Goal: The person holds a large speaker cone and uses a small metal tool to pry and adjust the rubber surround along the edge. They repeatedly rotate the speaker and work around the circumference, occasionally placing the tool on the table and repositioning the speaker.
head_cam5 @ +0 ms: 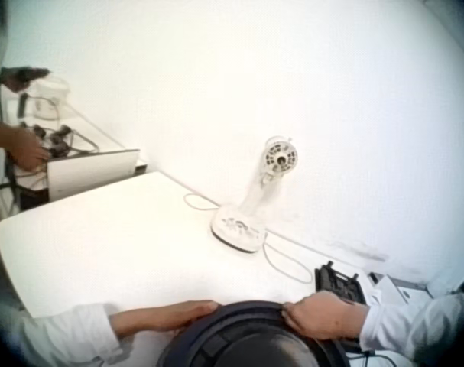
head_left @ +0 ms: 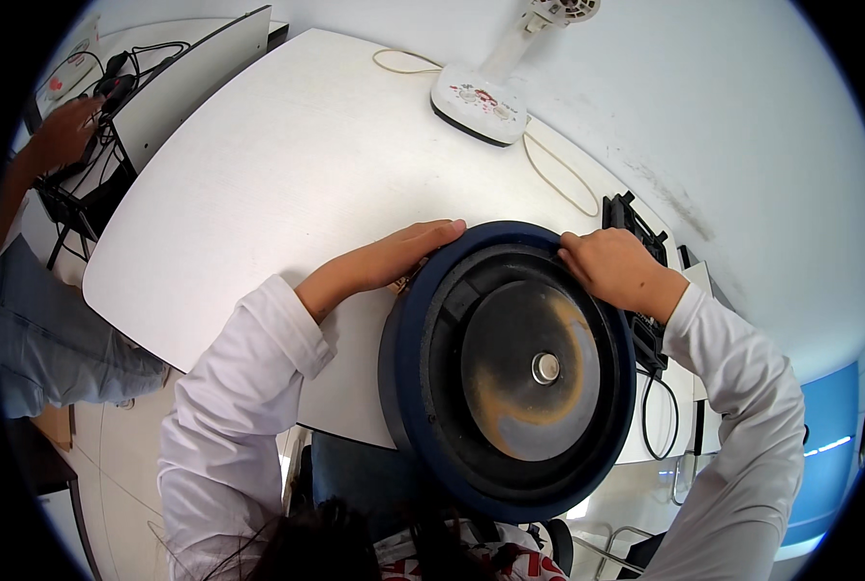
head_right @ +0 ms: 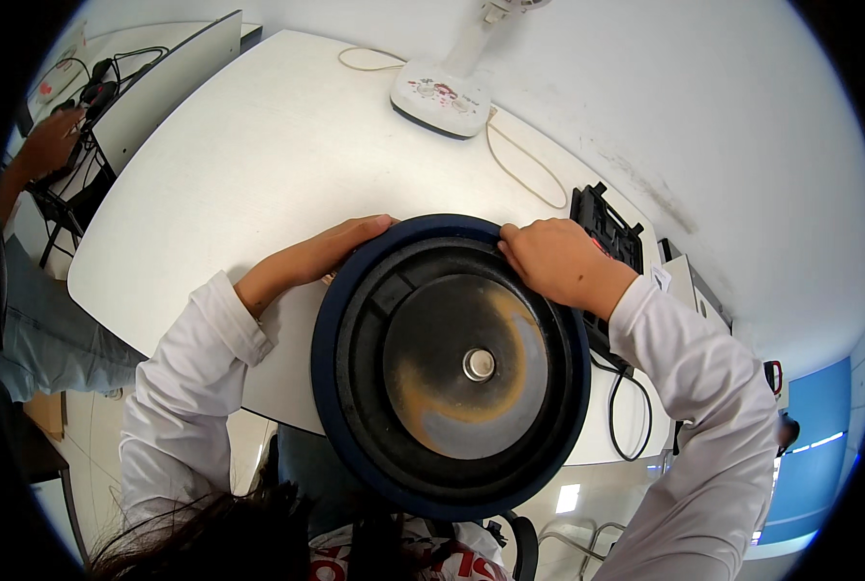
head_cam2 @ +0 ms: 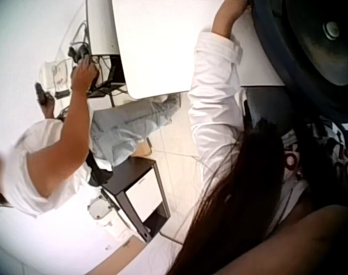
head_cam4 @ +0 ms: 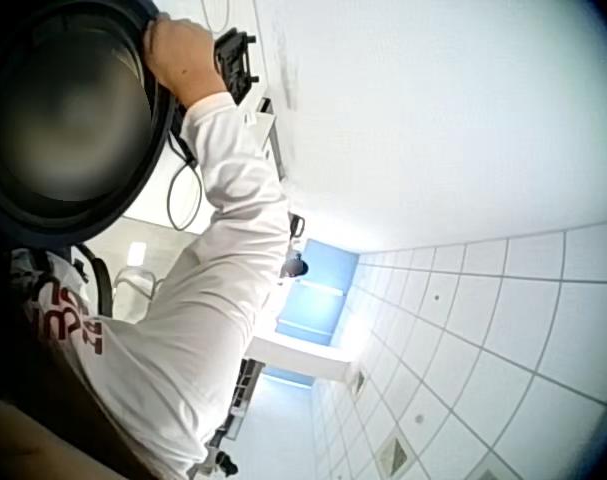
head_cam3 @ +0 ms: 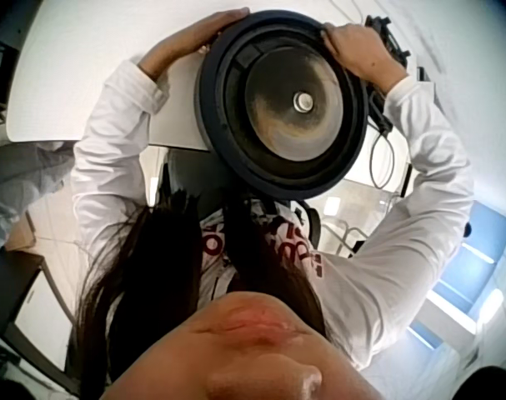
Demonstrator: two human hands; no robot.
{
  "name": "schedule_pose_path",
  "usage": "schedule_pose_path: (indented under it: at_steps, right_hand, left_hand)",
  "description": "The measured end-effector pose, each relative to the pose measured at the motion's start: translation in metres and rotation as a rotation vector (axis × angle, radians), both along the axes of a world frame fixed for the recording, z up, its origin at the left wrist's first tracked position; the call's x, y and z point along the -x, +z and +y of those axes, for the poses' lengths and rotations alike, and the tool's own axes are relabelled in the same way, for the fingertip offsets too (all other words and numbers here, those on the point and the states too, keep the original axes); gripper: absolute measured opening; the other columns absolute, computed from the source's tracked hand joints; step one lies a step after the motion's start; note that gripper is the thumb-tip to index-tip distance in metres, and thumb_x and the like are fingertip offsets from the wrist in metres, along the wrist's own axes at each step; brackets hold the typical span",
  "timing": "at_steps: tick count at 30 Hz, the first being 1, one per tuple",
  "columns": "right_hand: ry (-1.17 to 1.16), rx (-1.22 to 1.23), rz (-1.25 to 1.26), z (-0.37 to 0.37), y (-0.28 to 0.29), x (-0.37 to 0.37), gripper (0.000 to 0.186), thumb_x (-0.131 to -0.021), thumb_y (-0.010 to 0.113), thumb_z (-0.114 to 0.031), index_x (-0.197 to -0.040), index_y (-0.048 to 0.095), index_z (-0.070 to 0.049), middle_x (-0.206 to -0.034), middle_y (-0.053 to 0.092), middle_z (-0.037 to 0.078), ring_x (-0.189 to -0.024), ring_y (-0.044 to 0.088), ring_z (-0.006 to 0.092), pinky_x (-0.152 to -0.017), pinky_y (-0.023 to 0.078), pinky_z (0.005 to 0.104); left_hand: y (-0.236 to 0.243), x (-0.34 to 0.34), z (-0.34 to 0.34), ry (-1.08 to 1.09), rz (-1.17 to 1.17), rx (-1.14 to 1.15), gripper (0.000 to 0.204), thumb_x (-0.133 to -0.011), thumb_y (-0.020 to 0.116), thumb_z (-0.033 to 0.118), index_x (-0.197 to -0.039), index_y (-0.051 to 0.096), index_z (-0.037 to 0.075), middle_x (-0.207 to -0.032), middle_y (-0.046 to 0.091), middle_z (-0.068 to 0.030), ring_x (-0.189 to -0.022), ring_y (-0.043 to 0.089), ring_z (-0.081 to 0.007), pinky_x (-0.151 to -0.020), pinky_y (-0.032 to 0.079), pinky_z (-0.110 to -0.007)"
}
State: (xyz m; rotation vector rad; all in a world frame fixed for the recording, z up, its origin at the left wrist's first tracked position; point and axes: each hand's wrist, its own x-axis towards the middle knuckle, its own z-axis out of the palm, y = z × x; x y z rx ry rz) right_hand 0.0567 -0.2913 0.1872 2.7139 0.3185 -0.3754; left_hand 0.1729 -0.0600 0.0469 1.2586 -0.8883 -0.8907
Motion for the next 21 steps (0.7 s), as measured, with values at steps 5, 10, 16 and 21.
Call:
schedule_pose_path:
  at_steps: [5,10,16,21]
  right_hand:
    - [0.062,-0.053,0.031,-0.005,0.005,-0.004,0.027,-0.096,0.047,-0.027,-0.088,0.057,-0.003,-0.069,0.063,0.018,-0.069,0.062,0.0379,-0.064,0.047,0.0463]
    - [0.209,-0.047,0.010,-0.011,0.007,-0.009,0.025,-0.093,0.051,-0.028,-0.084,0.055,-0.005,-0.070,0.062,0.012,-0.070,0.061,0.0337,-0.064,0.047,0.0433]
    - [0.462,0.011,-0.047,-0.018,0.005,-0.009,0.015,-0.087,0.055,-0.022,-0.082,0.055,-0.009,-0.070,0.059,0.004,-0.076,0.059,0.0234,-0.066,0.049,0.0364]
    - [0.393,0.105,-0.056,-0.007,0.008,-0.004,0.009,-0.085,0.055,-0.018,-0.086,0.054,-0.009,-0.073,0.060,0.004,-0.079,0.060,0.0221,-0.067,0.050,0.0347]
  left_hand:
    - [0.009,0.004,0.003,0.005,-0.015,-0.018,0.064,-0.100,0.032,0.052,-0.130,0.052,0.000,-0.121,0.061,-0.0132,-0.109,0.056,-0.0181,-0.096,0.042,-0.028]
    - [0.005,0.002,0.003,0.014,-0.024,-0.008,0.063,-0.100,0.032,0.052,-0.130,0.052,0.000,-0.120,0.061,-0.0128,-0.108,0.057,-0.0176,-0.095,0.042,-0.028]
    - [0.003,0.002,0.000,0.011,-0.006,0.009,0.061,-0.100,0.032,0.052,-0.127,0.054,0.001,-0.119,0.061,-0.0114,-0.109,0.055,-0.0170,-0.098,0.040,-0.029]
    - [0.002,0.003,0.000,0.031,0.032,0.008,0.061,-0.100,0.032,0.054,-0.118,0.059,0.002,-0.115,0.061,-0.0089,-0.105,0.053,-0.0154,-0.097,0.038,-0.029]
